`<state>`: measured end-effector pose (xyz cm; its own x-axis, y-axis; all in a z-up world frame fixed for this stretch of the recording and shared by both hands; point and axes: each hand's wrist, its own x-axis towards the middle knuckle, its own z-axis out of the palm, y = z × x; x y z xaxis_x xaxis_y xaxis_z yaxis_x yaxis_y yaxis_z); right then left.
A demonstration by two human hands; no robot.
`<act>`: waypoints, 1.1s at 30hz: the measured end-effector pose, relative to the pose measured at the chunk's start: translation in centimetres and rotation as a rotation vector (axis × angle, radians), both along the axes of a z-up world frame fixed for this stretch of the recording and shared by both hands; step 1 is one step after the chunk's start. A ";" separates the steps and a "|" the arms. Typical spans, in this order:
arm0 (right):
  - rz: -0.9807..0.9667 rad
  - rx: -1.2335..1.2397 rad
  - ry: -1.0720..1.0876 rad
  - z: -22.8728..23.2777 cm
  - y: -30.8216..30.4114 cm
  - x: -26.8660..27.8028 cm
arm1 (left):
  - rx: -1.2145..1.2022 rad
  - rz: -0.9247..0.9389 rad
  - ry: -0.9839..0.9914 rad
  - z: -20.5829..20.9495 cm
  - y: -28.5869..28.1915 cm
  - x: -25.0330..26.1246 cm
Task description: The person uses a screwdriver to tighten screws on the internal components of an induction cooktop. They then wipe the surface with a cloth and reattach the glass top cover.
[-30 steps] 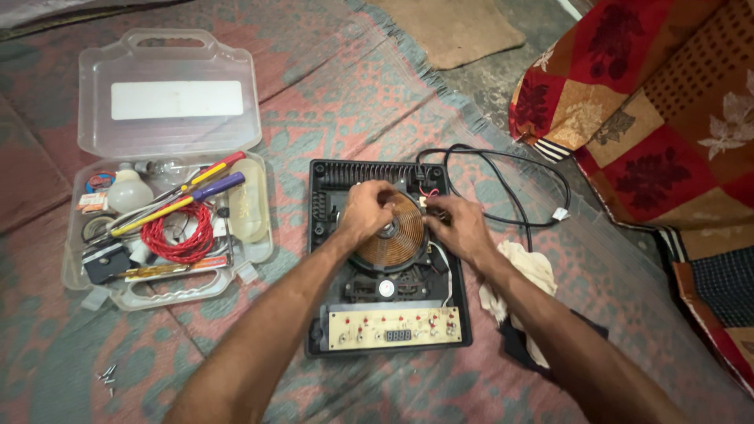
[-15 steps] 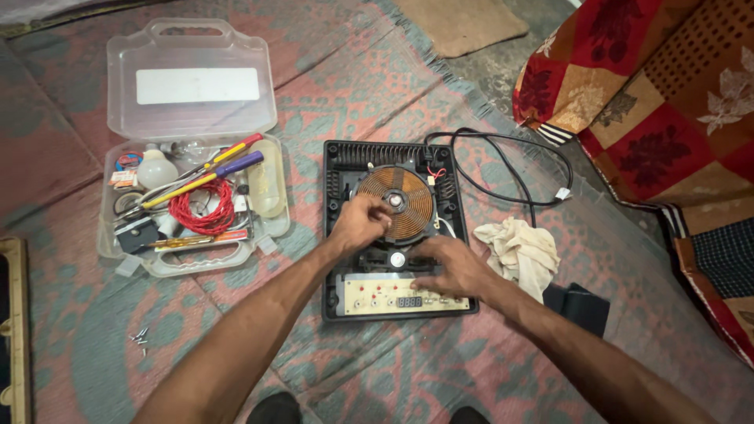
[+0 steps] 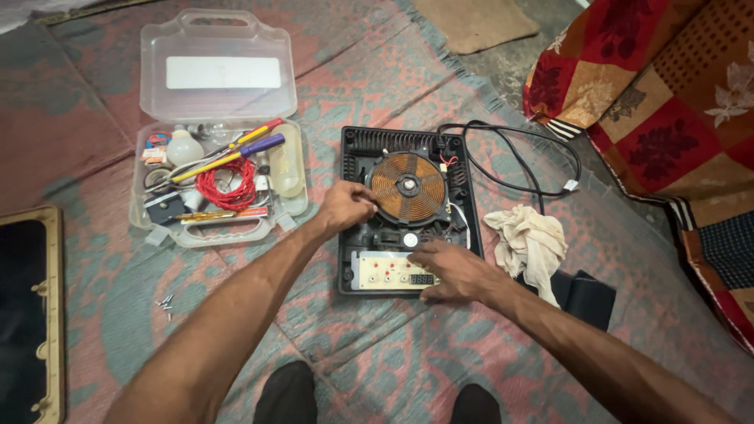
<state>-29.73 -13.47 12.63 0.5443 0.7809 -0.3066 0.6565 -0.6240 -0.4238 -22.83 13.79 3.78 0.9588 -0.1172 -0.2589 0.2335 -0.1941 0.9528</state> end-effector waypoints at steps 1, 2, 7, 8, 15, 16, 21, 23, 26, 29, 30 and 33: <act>-0.008 -0.017 -0.008 0.0 0.2 -0.1 | 0.034 -0.004 0.008 0.3 0.4 -0.3; -0.015 -0.035 -0.017 -0.1 0.4 -0.2 | 0.067 -0.008 0.016 0.6 0.7 -0.5; -0.020 0.023 -0.039 -0.7 0.5 0.0 | 0.195 -0.030 0.059 1.1 1.6 -1.0; -0.024 0.035 -0.038 -0.9 0.4 0.1 | 0.187 -0.045 0.065 1.1 1.7 -1.0; 0.037 0.037 -0.074 -1.0 0.6 0.3 | 0.067 -0.106 0.129 0.1 1.2 -0.7; 0.033 0.021 -0.074 -0.9 0.8 0.3 | 0.073 -0.110 0.135 0.2 1.1 -0.8; -0.057 -0.033 -0.047 0.2 1.1 1.1 | 0.104 -0.126 0.151 0.6 1.1 -0.9; -0.025 0.065 -0.121 0.6 1.3 1.6 | 0.132 -0.132 0.152 0.7 1.3 -0.8; -0.003 0.119 -0.128 0.8 1.4 1.5 | 0.105 -0.159 0.140 0.7 1.5 -0.7; -0.012 0.032 -0.101 0.5 1.8 1.1 | 0.081 -0.199 0.221 0.6 1.7 -0.7; -0.019 -0.013 -0.094 0.4 1.9 0.9 | 0.096 -0.216 0.221 0.6 1.8 -0.7; 0.001 0.017 -0.096 -0.1 2.0 0.7 | 0.132 -0.260 0.232 0.8 2.2 -1.0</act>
<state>-29.02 -11.51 12.53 0.5700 0.7860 -0.2396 0.6953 -0.6167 -0.3690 -23.82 15.95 4.53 0.8155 -0.3000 -0.4950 0.3670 -0.3933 0.8430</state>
